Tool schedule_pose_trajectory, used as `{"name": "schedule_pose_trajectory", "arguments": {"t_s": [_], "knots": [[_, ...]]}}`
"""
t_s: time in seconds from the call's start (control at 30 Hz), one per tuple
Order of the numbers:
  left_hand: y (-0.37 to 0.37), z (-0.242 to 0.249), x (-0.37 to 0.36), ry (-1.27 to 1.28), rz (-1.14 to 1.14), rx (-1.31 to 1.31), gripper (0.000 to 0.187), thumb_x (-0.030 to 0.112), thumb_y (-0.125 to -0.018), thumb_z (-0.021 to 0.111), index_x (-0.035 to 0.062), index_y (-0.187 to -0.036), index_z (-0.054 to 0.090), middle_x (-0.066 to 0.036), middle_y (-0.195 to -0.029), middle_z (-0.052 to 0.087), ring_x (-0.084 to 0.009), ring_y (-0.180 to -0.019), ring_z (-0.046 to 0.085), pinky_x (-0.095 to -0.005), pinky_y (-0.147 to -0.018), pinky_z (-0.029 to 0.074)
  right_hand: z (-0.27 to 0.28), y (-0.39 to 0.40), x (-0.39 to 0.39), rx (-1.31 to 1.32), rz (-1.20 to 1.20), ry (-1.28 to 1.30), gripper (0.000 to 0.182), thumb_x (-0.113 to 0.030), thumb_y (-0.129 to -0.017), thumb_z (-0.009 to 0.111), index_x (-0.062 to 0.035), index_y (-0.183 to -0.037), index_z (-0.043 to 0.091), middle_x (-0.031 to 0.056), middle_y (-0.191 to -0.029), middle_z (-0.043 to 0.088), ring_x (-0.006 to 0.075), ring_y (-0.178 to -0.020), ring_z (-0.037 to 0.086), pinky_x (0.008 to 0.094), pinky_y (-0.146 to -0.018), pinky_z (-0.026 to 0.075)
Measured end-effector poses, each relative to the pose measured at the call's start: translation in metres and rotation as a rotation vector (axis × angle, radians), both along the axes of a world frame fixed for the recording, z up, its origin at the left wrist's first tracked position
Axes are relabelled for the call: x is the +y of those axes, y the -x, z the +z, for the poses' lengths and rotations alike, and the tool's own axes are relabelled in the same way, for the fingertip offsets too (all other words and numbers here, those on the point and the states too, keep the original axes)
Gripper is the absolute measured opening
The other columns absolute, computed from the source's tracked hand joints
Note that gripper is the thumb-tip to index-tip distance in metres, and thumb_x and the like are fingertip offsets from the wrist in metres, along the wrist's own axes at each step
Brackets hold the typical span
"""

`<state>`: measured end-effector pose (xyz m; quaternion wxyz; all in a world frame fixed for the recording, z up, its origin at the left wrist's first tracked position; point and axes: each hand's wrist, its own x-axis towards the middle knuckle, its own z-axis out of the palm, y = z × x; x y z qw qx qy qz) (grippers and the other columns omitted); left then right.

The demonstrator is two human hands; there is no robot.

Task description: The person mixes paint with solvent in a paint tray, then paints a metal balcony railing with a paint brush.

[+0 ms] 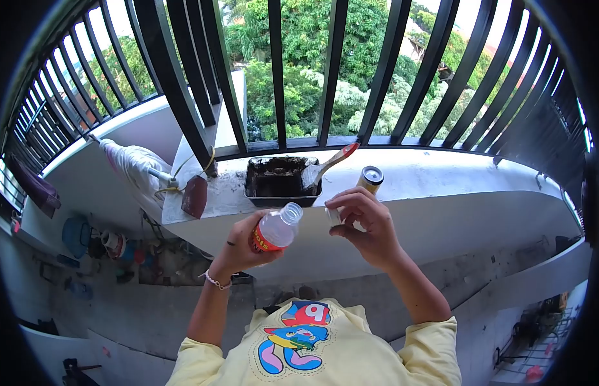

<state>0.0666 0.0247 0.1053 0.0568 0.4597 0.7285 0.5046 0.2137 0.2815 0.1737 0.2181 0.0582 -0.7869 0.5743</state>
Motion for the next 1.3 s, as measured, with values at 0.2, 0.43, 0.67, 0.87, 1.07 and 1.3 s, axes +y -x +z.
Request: {"name": "schedule_pose_trajectory", "arguments": {"t_s": [0.2,0.43,0.67,0.87,1.07,1.3], "knots": [[-0.019,-0.002,0.017,0.057,-0.307,-0.277,0.07,0.031,-0.071,0.091,-0.0007,-0.126,0.062,-0.013,-0.112,0.072,-0.0225,-0.101,0.07,-0.0344,-0.091,0.054,0.008,0.007,-0.004,0.012,0.111,-0.267,0.041,0.011,-0.076,0.078,-0.0077,-0.112,0.072,0.006,-0.12,0.066,0.0144,-0.09,0.068,0.0284,-0.073,0.057],[-0.016,-0.041,0.026,-0.033,-0.564,-0.764,0.075,0.045,-0.074,0.088,-0.0011,-0.128,0.062,-0.013,-0.113,0.072,-0.0226,-0.096,0.071,-0.0343,-0.088,0.057,0.014,0.005,0.006,0.025,0.306,-0.307,0.041,0.013,-0.076,0.073,-0.0085,-0.111,0.074,0.0072,-0.114,0.069,0.0256,-0.102,0.071,0.0369,-0.084,0.062],[-0.035,-0.066,0.048,-0.248,-1.264,-1.831,0.099,0.039,-0.076,0.085,-0.0058,-0.148,0.033,-0.033,-0.118,0.061,-0.0346,-0.082,0.074,-0.0393,-0.06,0.065,0.016,-0.003,0.004,0.139,0.406,-0.35,0.043,0.014,-0.077,0.07,-0.0095,-0.112,0.075,0.0071,-0.114,0.07,0.0292,-0.102,0.072,0.0389,-0.088,0.062],[-0.043,-0.054,0.06,-0.301,-1.252,-1.841,0.1,0.041,-0.079,0.082,-0.0074,-0.149,0.028,-0.034,-0.131,0.053,-0.0339,-0.091,0.072,-0.0397,-0.061,0.065,0.008,-0.008,0.009,0.171,0.241,-0.637,0.025,-0.021,-0.082,0.082,-0.0087,-0.099,0.069,0.0071,-0.092,0.065,0.0261,-0.078,0.069,0.0372,-0.066,0.056],[-0.024,-0.06,0.067,0.014,-0.97,-1.302,0.084,0.052,-0.078,0.083,-0.0058,-0.133,0.057,-0.011,-0.12,0.067,-0.0159,-0.107,0.065,-0.0284,-0.096,0.052,-0.009,-0.005,0.022,0.278,0.034,-0.964,0.021,-0.028,-0.084,0.07,-0.0103,-0.082,0.058,0.0048,-0.08,0.059,0.0246,-0.064,0.061,0.0351,-0.057,0.05],[-0.023,-0.027,0.072,0.203,-0.757,-0.802,0.07,0.047,-0.081,0.084,0.002,-0.128,0.06,-0.008,-0.117,0.069,-0.0155,-0.105,0.066,-0.0301,-0.091,0.054,-0.003,-0.001,0.023,0.018,0.04,-0.673,0.016,-0.014,-0.073,0.058,-0.0057,-0.06,0.053,0.0085,-0.058,0.049,0.0296,-0.047,0.05,0.0387,-0.048,0.044]]}}
